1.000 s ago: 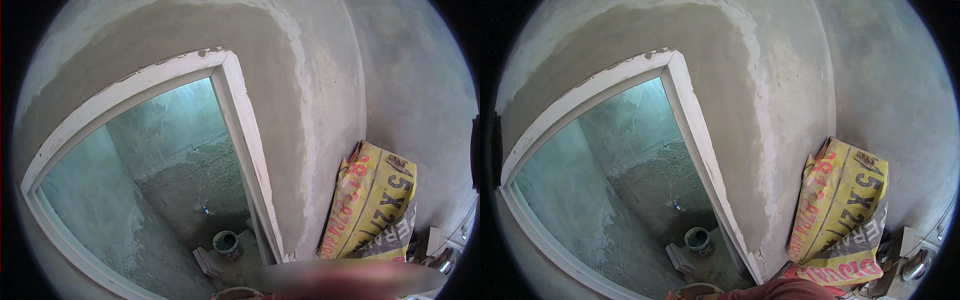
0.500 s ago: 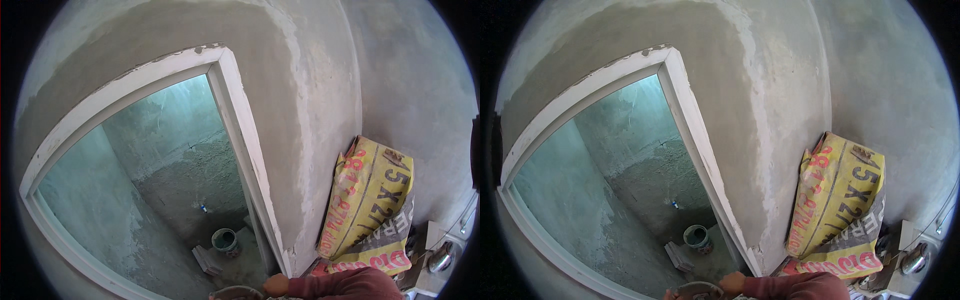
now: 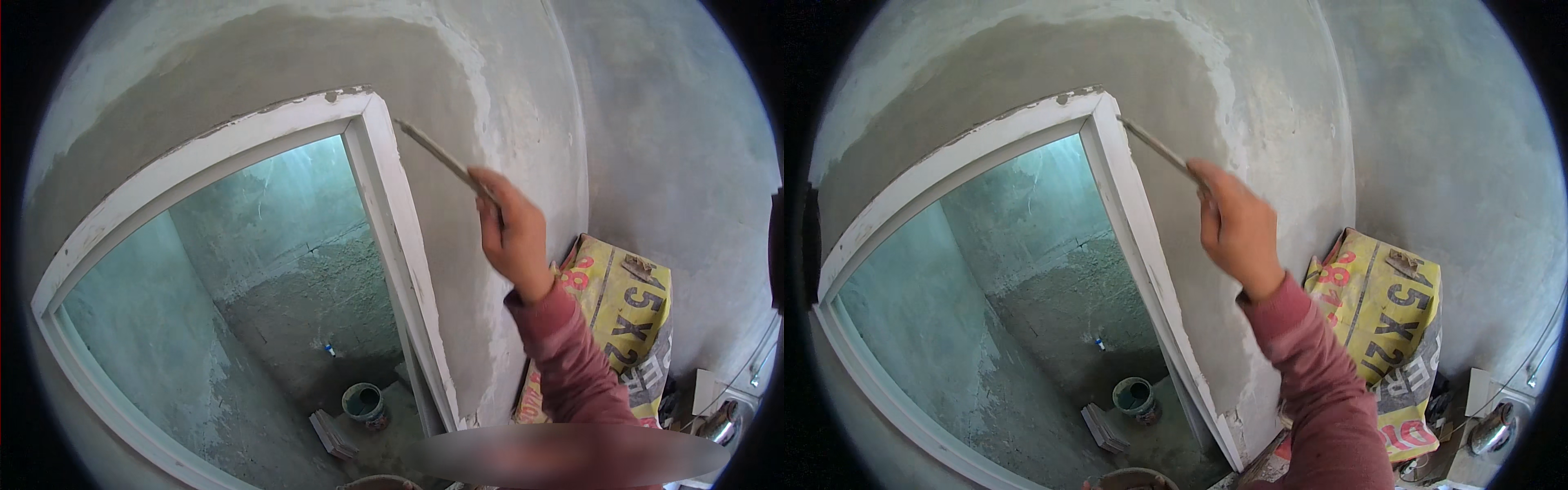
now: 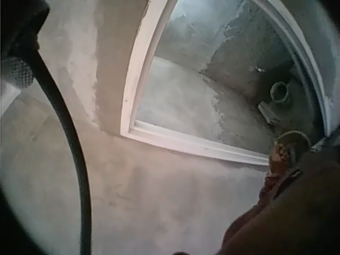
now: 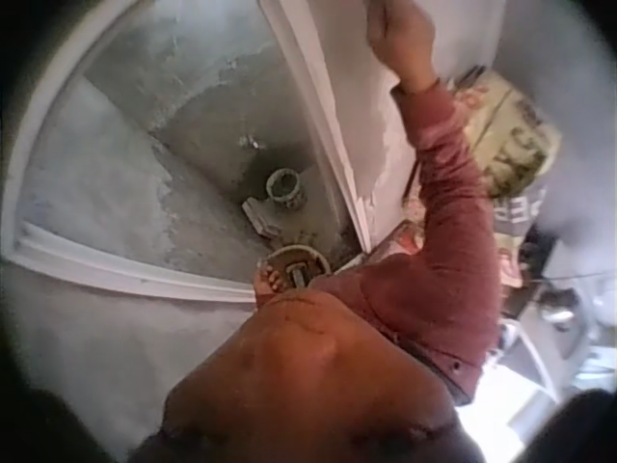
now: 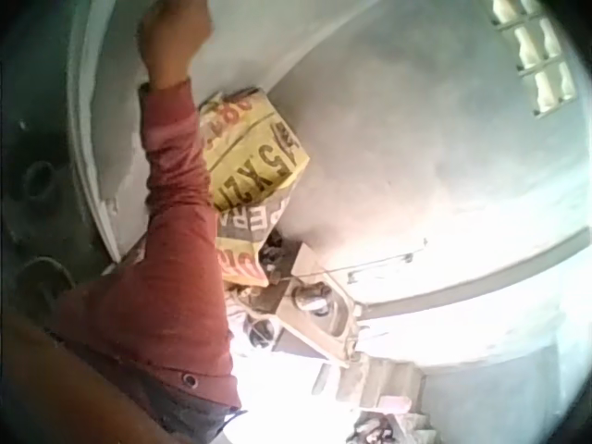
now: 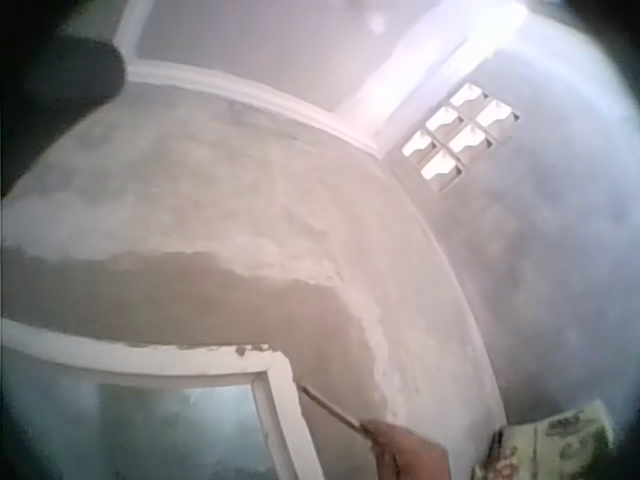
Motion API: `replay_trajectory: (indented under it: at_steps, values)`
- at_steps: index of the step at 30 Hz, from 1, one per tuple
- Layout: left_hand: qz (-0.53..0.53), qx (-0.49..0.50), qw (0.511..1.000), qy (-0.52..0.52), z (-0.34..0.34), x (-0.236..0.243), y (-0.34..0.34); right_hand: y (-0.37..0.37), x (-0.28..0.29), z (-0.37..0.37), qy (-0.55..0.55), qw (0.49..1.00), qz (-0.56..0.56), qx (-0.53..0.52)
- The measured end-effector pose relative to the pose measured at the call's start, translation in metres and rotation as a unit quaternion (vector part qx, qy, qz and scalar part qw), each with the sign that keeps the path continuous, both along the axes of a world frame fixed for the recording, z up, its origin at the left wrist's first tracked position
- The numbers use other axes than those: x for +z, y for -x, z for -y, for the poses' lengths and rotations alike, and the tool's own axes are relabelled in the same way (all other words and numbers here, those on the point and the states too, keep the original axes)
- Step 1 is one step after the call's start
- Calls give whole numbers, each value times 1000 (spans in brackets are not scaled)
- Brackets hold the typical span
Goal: Applying and smoothing plaster or mortar along the edge of a door frame using a small hand tool.
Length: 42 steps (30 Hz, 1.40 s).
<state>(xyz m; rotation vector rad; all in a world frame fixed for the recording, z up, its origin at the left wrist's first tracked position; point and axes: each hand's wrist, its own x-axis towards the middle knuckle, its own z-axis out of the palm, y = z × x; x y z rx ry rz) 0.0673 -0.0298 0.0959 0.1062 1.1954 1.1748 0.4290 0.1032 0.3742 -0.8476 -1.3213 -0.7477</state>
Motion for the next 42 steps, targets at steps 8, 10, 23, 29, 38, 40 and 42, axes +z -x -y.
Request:
replay_trajectory:
  at_steps: [8, 10, 23, 29, 38, 40, 42]
  values:
    - [-149, -51, 970, -183, 13, -14, 8, -27, 84, -18, -63, 983, 107, -135]
    - [32, 36, 998, -26, 8, 1, 4, -33, 94, -18, -65, 978, 136, -142]
    - [-123, -43, 987, -91, -16, -102, 43, -46, 120, -18, -53, 959, 212, -180]
    - [-206, -90, 951, -210, -6, -58, 16, -48, 123, -20, -46, 956, 217, -193]
    - [-261, -63, 948, -169, -16, -72, 20, -54, 129, -18, -62, 942, 235, -230]
    - [-173, -36, 973, -152, -14, -68, 16, -55, 128, -18, -58, 942, 234, -234]
    - [-44, -38, 994, -92, -28, -94, 43, -55, 129, -17, -58, 941, 234, -239]
